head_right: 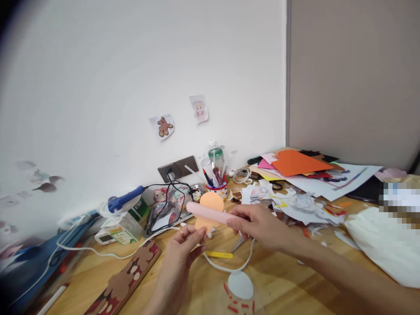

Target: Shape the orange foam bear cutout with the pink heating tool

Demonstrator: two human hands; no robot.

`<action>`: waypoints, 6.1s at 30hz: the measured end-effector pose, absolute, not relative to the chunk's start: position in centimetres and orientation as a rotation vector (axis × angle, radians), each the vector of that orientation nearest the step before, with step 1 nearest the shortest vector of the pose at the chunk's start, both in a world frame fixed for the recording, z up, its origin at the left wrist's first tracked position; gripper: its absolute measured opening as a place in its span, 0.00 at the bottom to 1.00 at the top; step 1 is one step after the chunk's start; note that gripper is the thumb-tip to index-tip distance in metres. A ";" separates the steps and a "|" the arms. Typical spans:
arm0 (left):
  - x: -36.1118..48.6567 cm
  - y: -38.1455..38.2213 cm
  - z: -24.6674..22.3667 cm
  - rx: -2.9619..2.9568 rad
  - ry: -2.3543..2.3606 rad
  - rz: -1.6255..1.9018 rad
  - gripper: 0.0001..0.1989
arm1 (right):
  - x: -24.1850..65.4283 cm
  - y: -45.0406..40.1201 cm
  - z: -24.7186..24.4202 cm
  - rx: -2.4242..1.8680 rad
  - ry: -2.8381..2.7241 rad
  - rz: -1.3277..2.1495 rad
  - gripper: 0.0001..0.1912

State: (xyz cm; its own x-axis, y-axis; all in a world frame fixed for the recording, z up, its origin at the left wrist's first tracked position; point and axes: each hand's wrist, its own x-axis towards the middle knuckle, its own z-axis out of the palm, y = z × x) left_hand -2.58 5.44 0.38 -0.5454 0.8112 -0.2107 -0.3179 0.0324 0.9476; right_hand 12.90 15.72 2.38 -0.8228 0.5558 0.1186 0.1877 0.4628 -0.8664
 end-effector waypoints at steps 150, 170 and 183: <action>-2.1 3.8 -0.1 0.584 1.156 1.859 0.07 | 12.8 12.9 6.3 -0.683 -2.474 1.037 0.17; -1.7 3.7 0.1 0.629 1.163 1.819 0.06 | 13.2 13.2 6.2 -0.611 -2.548 0.907 0.13; -1.9 3.9 -0.4 0.602 1.166 1.806 0.06 | 13.5 12.9 7.2 -0.655 -2.458 1.002 0.12</action>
State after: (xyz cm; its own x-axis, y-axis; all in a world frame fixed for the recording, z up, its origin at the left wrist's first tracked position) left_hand -1.92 3.85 -0.38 -0.4972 0.8656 -0.0596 -0.4107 -0.1743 0.8949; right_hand 13.50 12.85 7.20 -0.8079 0.5585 0.1883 0.2675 0.6322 -0.7271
